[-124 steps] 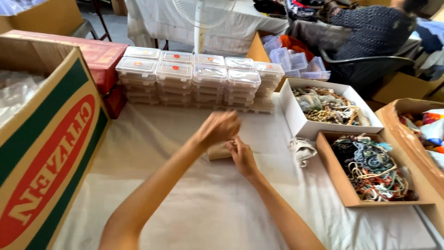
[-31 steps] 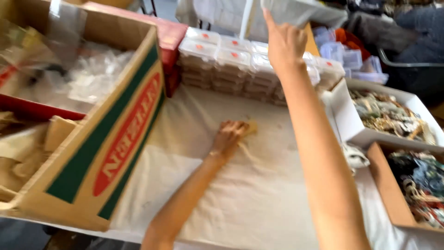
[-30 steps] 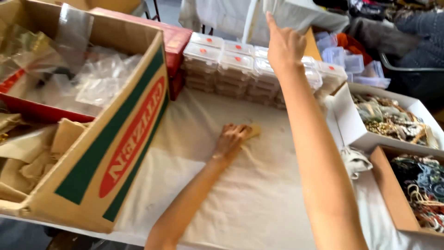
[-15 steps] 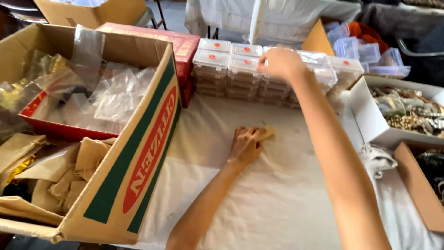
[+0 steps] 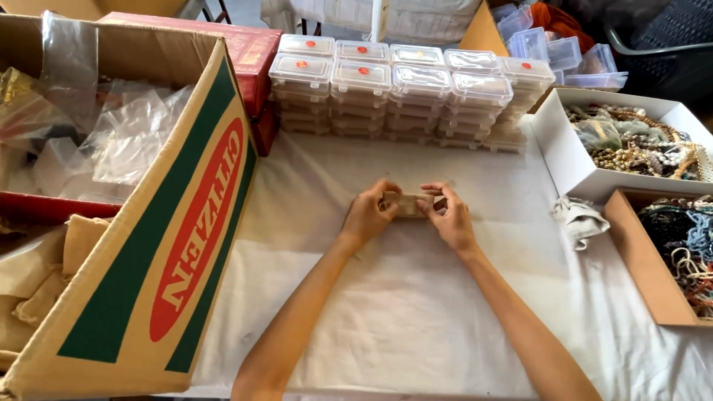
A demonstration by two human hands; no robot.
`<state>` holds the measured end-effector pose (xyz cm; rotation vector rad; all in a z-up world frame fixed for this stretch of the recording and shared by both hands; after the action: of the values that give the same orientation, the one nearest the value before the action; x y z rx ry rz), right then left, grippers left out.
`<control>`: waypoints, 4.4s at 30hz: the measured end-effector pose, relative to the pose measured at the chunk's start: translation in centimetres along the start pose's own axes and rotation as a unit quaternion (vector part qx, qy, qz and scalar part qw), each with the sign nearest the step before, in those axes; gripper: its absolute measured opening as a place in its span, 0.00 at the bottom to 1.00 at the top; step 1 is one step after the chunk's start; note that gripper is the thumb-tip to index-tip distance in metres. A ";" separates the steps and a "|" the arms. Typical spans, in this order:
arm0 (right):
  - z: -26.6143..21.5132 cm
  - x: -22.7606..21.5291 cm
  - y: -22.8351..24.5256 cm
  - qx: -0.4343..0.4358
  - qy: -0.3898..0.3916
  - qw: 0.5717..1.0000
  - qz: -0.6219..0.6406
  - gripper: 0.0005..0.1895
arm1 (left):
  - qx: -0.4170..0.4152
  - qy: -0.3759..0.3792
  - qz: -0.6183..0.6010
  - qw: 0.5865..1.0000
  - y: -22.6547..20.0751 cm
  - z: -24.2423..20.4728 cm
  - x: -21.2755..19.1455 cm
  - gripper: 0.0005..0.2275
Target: Package items of jewelry into plastic bags and plastic boxes.
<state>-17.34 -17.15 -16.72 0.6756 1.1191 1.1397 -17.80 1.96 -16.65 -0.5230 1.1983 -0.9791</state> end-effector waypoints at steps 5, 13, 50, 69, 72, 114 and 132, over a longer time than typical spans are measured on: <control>0.3 -0.6 -1.7 -0.006 -0.032 0.999 -0.001 0.15 | 0.184 -0.092 0.263 0.943 -2.8 -1.1 0.2 0.17; -0.6 -0.7 1.3 -0.166 -0.004 0.973 -0.163 0.15 | 0.205 -0.136 0.337 0.909 -3.2 -1.2 -0.2 0.09; -3.1 2.7 5.6 -0.273 0.042 0.910 -0.309 0.11 | 0.112 -0.442 0.384 0.803 -11.0 21.1 -9.3 0.16; -2.4 1.2 6.0 -0.265 0.042 0.937 -0.225 0.11 | 0.139 0.048 0.254 0.956 -0.8 -2.1 0.3 0.20; -1.9 1.2 4.6 -0.213 0.078 0.956 -0.186 0.17 | 0.132 0.034 0.271 0.953 -0.6 -2.1 0.6 0.16; -2.1 0.4 4.1 -0.212 -0.066 0.936 -0.272 0.21 | 0.278 -0.195 0.300 0.892 -4.7 -4.0 -1.8 0.04; -4.1 2.1 7.2 -0.325 0.045 0.910 -0.254 0.09 | 0.612 -0.186 0.478 0.602 -20.3 -19.6 -7.8 0.11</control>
<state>-23.70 -13.31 -12.48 -0.1886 0.8379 1.0005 -43.61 1.13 -2.77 0.9485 0.0812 -0.4606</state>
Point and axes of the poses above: each hand's wrist, its own z-axis towards the middle knuckle, its own x-axis out of the palm, y = z × x, the point moved 7 cm from there along z, towards the middle knuckle, and after that the axes turned 11 degrees about z, right-handed, at the moved point
